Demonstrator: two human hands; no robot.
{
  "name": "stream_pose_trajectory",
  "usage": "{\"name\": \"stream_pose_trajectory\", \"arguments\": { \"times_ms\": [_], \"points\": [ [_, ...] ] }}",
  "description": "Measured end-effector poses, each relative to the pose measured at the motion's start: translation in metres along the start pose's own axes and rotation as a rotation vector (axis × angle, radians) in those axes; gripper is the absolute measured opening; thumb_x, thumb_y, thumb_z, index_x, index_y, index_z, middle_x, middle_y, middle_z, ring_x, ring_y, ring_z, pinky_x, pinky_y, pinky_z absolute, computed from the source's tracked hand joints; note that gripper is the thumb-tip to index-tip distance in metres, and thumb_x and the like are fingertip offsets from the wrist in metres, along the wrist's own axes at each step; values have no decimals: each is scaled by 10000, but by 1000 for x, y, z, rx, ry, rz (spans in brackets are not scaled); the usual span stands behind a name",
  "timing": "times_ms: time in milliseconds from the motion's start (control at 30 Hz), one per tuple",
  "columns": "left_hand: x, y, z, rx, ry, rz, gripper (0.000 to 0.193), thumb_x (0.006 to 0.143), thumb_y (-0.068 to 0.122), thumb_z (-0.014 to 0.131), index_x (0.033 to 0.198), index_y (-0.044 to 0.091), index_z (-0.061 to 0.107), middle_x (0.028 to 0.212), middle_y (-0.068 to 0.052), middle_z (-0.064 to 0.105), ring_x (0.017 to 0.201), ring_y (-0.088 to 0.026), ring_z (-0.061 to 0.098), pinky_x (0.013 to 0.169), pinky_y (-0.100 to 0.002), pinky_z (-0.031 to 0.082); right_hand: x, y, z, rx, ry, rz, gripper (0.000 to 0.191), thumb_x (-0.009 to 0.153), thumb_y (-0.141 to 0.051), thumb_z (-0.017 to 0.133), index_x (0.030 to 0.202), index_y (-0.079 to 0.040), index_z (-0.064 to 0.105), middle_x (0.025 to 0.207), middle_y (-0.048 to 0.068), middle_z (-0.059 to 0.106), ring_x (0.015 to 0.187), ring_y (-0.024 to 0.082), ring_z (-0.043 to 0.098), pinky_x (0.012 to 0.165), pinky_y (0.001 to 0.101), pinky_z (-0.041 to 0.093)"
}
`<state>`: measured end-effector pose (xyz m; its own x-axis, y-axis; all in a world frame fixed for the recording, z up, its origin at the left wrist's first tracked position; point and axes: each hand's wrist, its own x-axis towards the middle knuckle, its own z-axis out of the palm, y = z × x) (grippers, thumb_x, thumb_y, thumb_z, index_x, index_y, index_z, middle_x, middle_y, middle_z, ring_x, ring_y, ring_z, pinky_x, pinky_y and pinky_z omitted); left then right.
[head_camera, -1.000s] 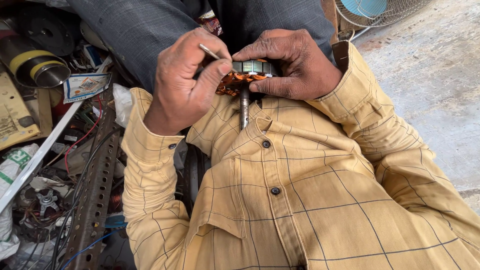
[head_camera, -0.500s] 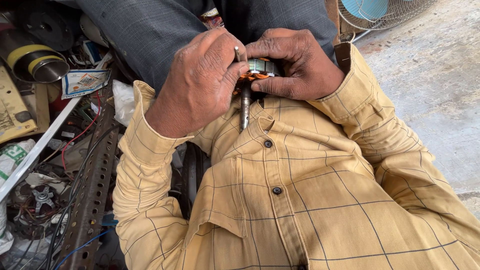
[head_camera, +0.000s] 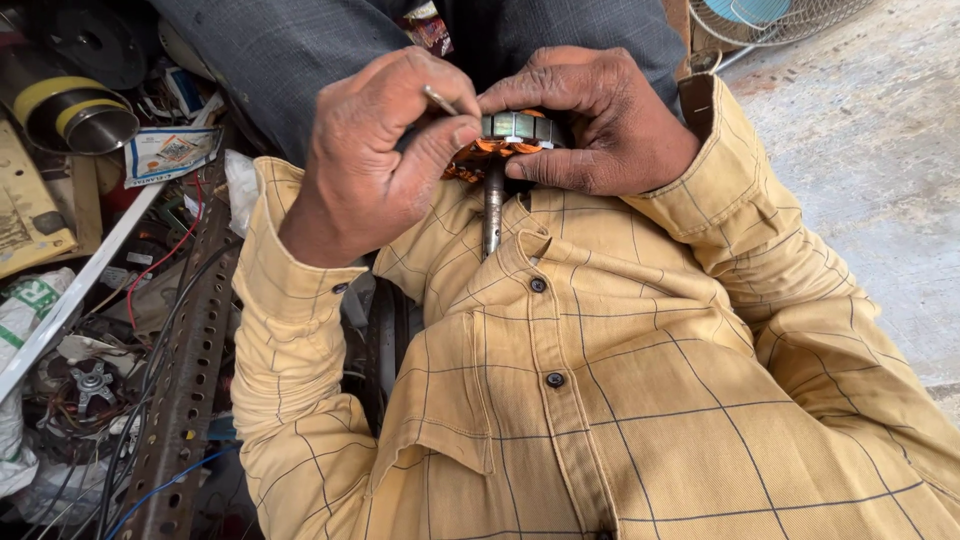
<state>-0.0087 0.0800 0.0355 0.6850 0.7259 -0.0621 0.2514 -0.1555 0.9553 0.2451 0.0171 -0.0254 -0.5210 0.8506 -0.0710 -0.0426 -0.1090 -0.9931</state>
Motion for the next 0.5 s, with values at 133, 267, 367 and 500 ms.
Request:
{"name": "stream_pose_trajectory", "arguments": {
  "times_ms": [133,267,367,500],
  "points": [
    [1,-1,9,29,-30,34,131,1101,17,724,1048,21,605,967,-77,645,846,-169,667,725,-285,539,-1,0,-1,3,2,17,457,946,-171,879,1354,-70,697,1107,64,681,935,129,647,851,257,547],
    [8,5,11,242,-100,29,171,1063,51,730,1030,19,564,981,-111,599,887,-246,638,752,-369,519,0,1,0,38,9,32,448,942,-163,880,1341,-68,700,1093,58,673,912,121,628,819,249,538],
    [9,14,8,320,-155,14,164,1053,41,711,1055,20,548,966,-135,559,879,-281,608,749,-414,496,0,-1,1,29,2,37,437,938,-152,883,1328,-70,705,1079,57,670,904,123,628,813,252,535],
    [-5,24,12,322,-158,-55,126,1032,-13,682,1059,15,563,979,-150,594,887,-293,620,748,-412,509,1,-2,1,68,-18,3,405,968,-142,867,1320,-59,684,1104,65,679,996,131,662,898,265,557]
  ]
}}
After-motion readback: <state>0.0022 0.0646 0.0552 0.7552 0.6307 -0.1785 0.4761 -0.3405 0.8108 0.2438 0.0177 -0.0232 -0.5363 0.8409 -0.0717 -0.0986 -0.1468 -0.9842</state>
